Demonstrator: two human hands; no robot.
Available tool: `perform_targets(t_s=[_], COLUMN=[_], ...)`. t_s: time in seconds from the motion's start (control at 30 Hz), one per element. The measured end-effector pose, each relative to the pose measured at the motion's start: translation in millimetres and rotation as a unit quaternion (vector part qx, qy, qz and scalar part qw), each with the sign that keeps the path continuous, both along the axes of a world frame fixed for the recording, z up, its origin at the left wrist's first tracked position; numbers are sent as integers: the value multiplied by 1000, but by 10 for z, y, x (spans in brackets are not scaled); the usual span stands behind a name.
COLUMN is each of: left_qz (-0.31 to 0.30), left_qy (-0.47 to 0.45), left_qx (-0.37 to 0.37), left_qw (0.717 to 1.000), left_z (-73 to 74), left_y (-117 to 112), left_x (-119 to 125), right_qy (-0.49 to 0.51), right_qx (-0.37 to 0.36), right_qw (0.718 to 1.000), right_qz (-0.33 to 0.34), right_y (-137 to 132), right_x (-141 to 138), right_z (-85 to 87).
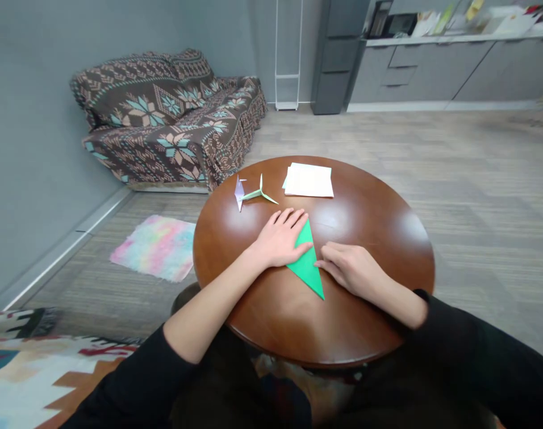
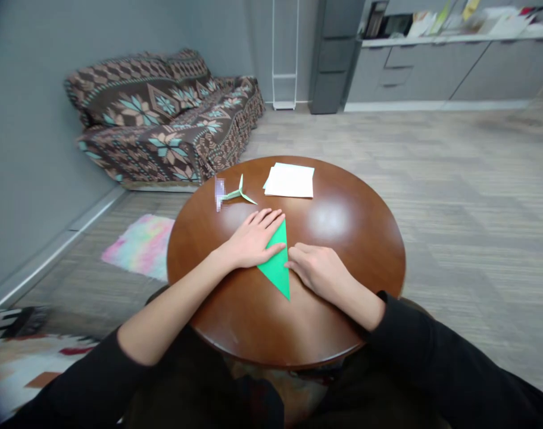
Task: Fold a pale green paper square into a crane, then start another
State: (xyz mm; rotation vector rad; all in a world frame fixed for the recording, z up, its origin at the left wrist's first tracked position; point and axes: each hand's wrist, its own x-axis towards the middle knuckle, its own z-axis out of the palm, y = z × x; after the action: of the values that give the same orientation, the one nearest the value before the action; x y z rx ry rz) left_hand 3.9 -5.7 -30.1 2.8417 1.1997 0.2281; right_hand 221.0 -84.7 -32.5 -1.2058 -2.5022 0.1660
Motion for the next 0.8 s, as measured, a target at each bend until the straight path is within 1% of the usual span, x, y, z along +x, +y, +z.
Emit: perform_targets(t_s=[0.2, 0.33, 0.4, 0.47, 0.5, 0.53, 0.6, 0.63, 0.67, 0.73, 0.8], left_qz=[-2, -5, -5, -5, -5, -6, -8, -9, -10, -16, -23], left_qy=[1, 6, 13, 20, 22, 23, 22, 20, 17, 5, -19], left_qx=[10, 15, 14, 10, 9, 9, 8, 6, 4, 2, 22], left_qw=[1000, 1000, 1000, 1000, 1000, 1000, 1000, 1000, 1000, 1000, 999], left_z=[-16, -7, -1, 2, 3, 2, -1, -2, -2, 13, 55], left_y=[7, 11, 13, 11, 9, 6, 2, 1, 3, 8, 4], left_x=[-2, -2, -2, -3, -4, -5, -8, -10, -11, -12, -12], right_qy=[-6, -6, 19, 76, 114, 152, 210, 220, 218, 213, 197], right_qx=[-6, -21, -49, -103, -137, -167, -198, -198, -187, -164, -156], right_qw=[999, 997, 994, 984, 977, 969, 957, 955, 957, 962, 966], right_qz=[48, 75, 100, 123, 118, 98, 28, -5, -24, -45, -55], right_y=[-311, -446, -473, -468, -452, -426, -345, -290, -229, -99, 15], right_x=[26, 36, 43, 62, 75, 90, 119, 130, 136, 135, 112], right_z=[46, 78, 104, 127, 133, 137, 133, 128, 122, 111, 106])
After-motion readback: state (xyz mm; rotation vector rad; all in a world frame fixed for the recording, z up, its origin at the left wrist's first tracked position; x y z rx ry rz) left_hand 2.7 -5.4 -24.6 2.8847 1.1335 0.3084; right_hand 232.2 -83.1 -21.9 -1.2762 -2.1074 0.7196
